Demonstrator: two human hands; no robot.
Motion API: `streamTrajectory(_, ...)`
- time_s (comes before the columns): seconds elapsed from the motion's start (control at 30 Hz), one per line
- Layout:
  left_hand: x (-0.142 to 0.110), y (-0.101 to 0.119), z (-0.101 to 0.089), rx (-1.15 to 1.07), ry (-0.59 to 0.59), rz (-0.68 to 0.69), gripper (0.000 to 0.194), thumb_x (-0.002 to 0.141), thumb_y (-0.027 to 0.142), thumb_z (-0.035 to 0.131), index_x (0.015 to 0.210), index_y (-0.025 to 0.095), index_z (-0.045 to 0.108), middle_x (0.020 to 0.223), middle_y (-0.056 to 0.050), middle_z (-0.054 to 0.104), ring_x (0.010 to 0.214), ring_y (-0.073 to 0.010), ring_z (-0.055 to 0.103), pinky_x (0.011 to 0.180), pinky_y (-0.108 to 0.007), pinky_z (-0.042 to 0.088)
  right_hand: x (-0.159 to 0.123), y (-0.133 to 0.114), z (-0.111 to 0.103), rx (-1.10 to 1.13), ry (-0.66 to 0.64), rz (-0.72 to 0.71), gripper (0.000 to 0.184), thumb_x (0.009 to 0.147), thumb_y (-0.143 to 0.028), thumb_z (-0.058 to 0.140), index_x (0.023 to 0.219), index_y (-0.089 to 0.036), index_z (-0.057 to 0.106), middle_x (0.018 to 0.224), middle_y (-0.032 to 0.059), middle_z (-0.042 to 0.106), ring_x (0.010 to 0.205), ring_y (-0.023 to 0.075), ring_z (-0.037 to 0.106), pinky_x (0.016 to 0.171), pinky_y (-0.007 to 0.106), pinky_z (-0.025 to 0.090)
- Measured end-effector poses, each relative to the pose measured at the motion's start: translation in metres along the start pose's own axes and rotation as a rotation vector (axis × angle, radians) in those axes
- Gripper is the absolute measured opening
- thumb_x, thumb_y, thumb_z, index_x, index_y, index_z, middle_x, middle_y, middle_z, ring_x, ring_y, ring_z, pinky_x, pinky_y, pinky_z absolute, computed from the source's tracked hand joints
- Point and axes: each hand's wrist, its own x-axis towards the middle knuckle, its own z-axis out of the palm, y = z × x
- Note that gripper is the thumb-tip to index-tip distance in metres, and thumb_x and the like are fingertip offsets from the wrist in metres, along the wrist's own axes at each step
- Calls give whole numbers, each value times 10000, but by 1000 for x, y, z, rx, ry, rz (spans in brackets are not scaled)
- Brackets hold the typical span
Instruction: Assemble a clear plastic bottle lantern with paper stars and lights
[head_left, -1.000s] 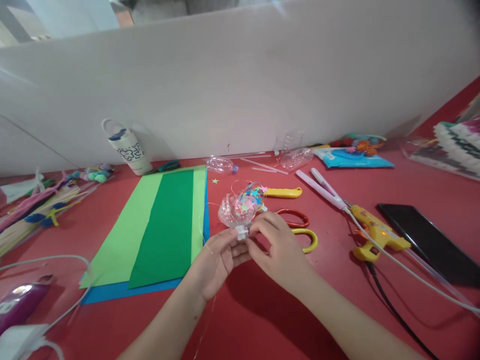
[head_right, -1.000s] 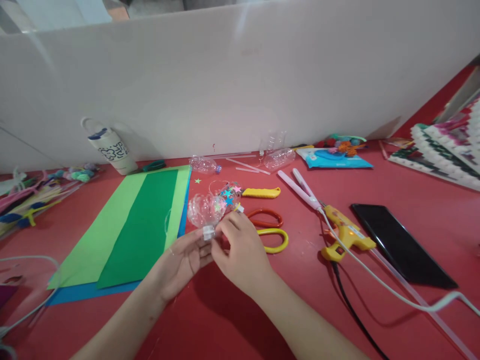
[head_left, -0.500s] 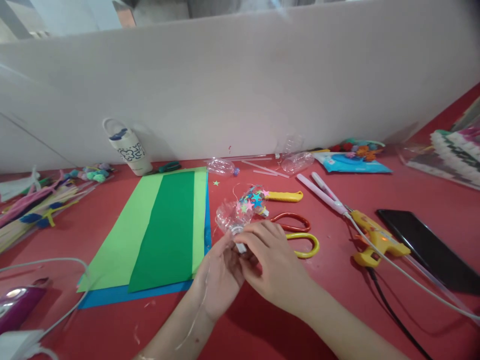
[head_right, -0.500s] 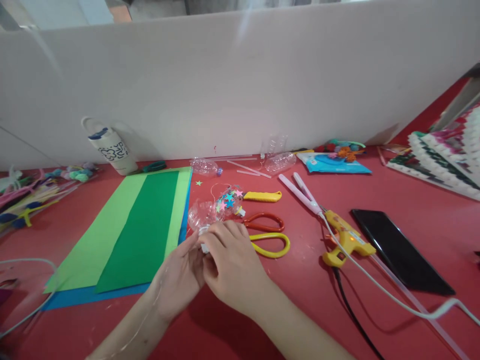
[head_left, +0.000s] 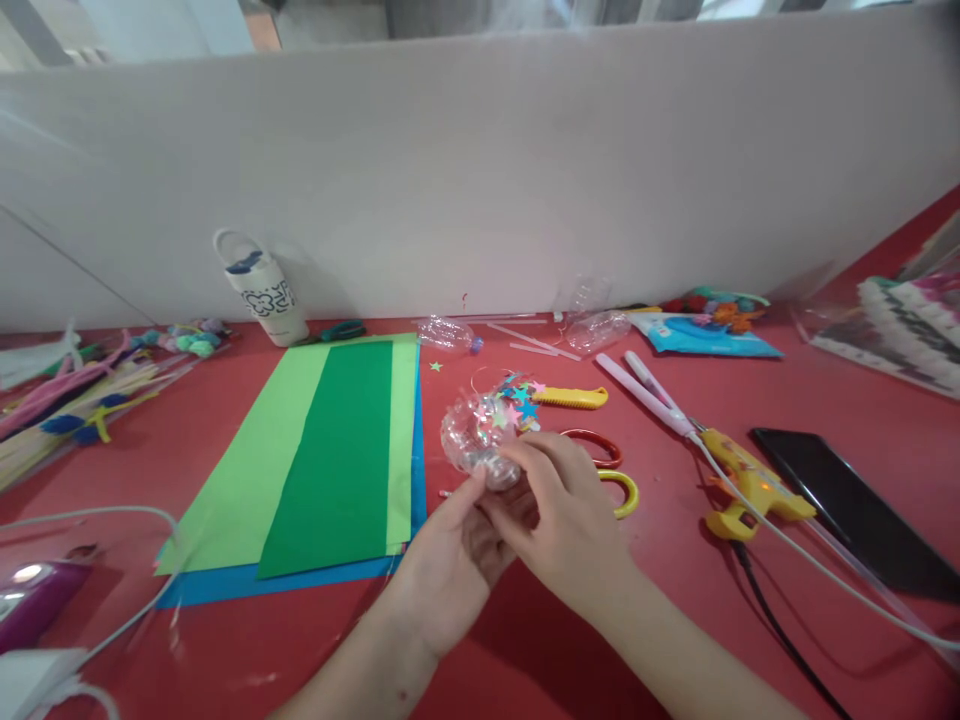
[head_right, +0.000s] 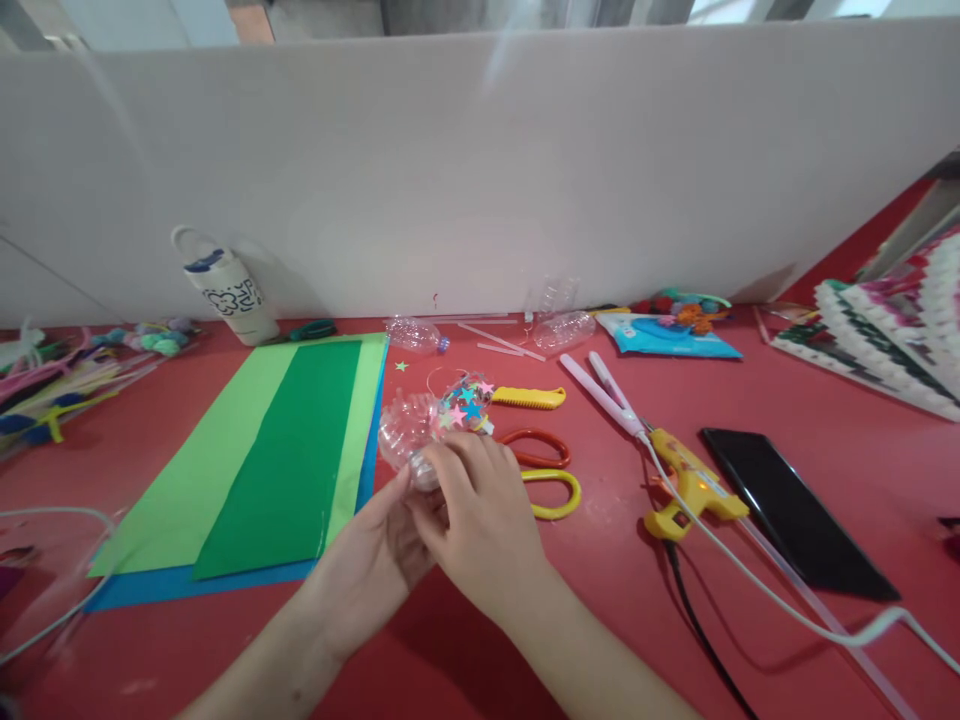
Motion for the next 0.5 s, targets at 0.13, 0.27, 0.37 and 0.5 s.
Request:
streamTrajectory(0.13,-3,0,0,112,-86,36,215,860,299,537,878,144,684,872,-78,714,795,-155,651,763,-258,487,2,3,-9,45,100,11,221,789,-154,564,999,-195,506,950,87,570,877,226,544,734,372,474)
streamTrajectory(0.27,-3,5,-2,401,-111,145,129,776,252,622,748,128,646,772,-76,697,697,-152,633,678,-254,462,8,16,-22,336,191,372,196,793,-234,600,975,-230,526,897,34,555,803,175,563,695,321,483)
streamTrajectory(0.37,2,14,-6,507,69,308,139,741,241,643,655,147,589,637,-19,639,538,-93,541,553,-210,394,11,29,-25,661,240,649,159,791,-286,618,923,-242,542,826,2,580,734,154,596,663,302,491)
streamTrajectory(0.5,6,18,-10,569,107,431,92,731,235,647,731,144,644,668,-12,635,525,-79,500,535,-208,373,8,34,-20,918,252,754,154,779,-295,627,886,-240,531,817,-14,584,723,135,602,688,296,498)
